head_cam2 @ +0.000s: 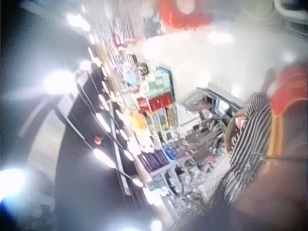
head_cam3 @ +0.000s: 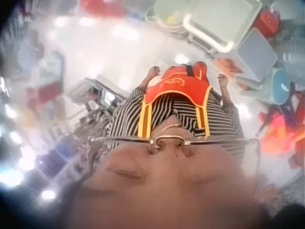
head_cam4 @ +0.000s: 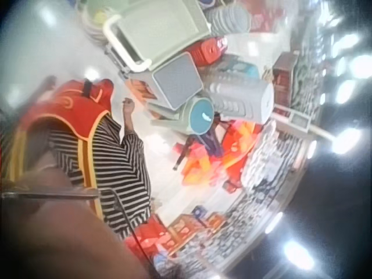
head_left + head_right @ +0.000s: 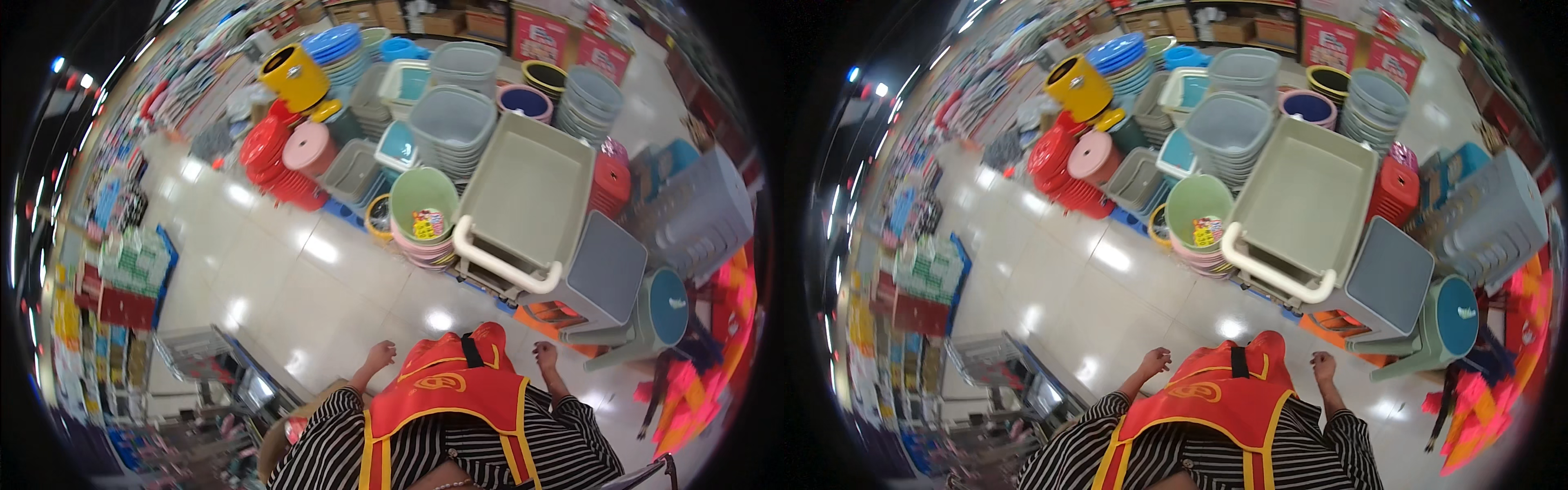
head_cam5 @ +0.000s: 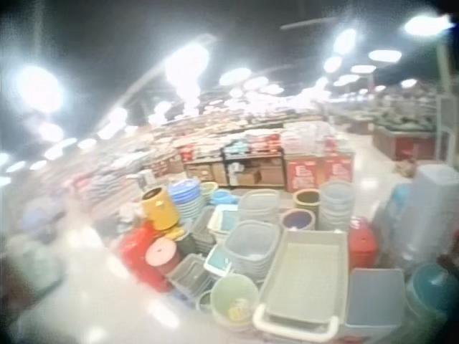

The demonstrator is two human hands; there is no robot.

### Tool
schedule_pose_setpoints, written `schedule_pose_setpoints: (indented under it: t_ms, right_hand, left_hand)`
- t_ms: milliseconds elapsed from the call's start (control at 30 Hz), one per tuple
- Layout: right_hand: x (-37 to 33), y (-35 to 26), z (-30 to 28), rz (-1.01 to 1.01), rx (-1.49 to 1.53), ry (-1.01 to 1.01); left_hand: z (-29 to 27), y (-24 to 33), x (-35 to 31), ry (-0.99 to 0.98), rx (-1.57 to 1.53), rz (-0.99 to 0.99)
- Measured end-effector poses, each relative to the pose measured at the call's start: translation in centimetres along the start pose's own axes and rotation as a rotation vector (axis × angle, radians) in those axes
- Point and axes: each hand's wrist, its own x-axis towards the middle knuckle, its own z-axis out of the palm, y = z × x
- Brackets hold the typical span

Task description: The person assembles a small plastic utility cart by attaching a handle and wheels to a rectangular bin. They then place a grey bucket inside the cart and move it through the store aisle.

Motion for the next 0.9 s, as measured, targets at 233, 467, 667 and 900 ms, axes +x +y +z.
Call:
schedule_pose_setpoints:
  t_ms: [233,467,667,900]
  right_hand:
    - [-4.5,-7.9,8.4,-0.389,-0.532,-0.483]
    - [-8.4,-11.9,13.9,-0.577,-0.983,-0.646]
    - [-9.2,-14.2,16.9,-0.676,-1.110,-0.791]
    - [-3.8,-15.1,20.7,-0.692,-1.327,-0.854]
  left_hand:
    - [-2.0,-22.2,-10.5,0.093,0.178,-0.338]
    - [-0.2,-29.8,-19.6,0.360,0.194,-0.233]
    - [0.7,-26.0,-20.2,0.262,0.155,-0.198]
    - [-1.1,-30.7,-10.8,0.288,-0.008,-0.066]
